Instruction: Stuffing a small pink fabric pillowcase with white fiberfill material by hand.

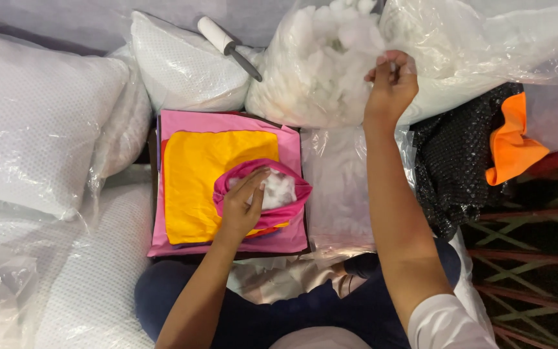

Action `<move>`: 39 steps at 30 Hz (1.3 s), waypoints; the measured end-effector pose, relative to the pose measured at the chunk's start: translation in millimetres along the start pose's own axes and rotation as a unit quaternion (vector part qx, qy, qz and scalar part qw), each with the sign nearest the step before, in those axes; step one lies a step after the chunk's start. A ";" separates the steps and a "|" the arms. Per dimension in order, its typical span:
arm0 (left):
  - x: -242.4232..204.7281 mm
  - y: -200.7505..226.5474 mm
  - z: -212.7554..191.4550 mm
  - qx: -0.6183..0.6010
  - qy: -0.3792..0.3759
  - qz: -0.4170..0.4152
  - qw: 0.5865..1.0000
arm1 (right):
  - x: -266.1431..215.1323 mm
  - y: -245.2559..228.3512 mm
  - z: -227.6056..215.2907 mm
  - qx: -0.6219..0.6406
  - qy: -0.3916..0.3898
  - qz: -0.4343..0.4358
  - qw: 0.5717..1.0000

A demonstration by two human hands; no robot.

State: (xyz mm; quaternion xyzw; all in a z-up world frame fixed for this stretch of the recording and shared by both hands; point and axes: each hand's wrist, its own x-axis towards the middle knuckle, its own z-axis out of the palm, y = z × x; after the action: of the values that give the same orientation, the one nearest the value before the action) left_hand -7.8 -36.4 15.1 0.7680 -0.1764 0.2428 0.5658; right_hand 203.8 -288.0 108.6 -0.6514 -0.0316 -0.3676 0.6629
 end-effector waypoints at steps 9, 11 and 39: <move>-8.5 -27.1 11.1 -0.462 -0.017 -0.280 0.841 | -129.3 -45.7 -7.6 -0.140 -0.096 -0.211 0.963; -15.2 -35.2 17.9 -0.512 -0.026 -0.283 0.810 | -171.9 -34.2 -13.0 -0.152 -0.187 -0.258 0.936; -12.9 -30.9 26.8 -0.392 0.053 -0.407 0.824 | -239.3 -25.4 -17.4 -0.014 -0.193 0.294 0.936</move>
State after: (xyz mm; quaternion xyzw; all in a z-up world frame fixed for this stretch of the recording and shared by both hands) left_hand 3.2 -52.8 -22.9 0.4698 0.1024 -0.0585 0.8749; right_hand 8.6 -193.6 2.7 -0.6991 0.0388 -0.0238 0.7136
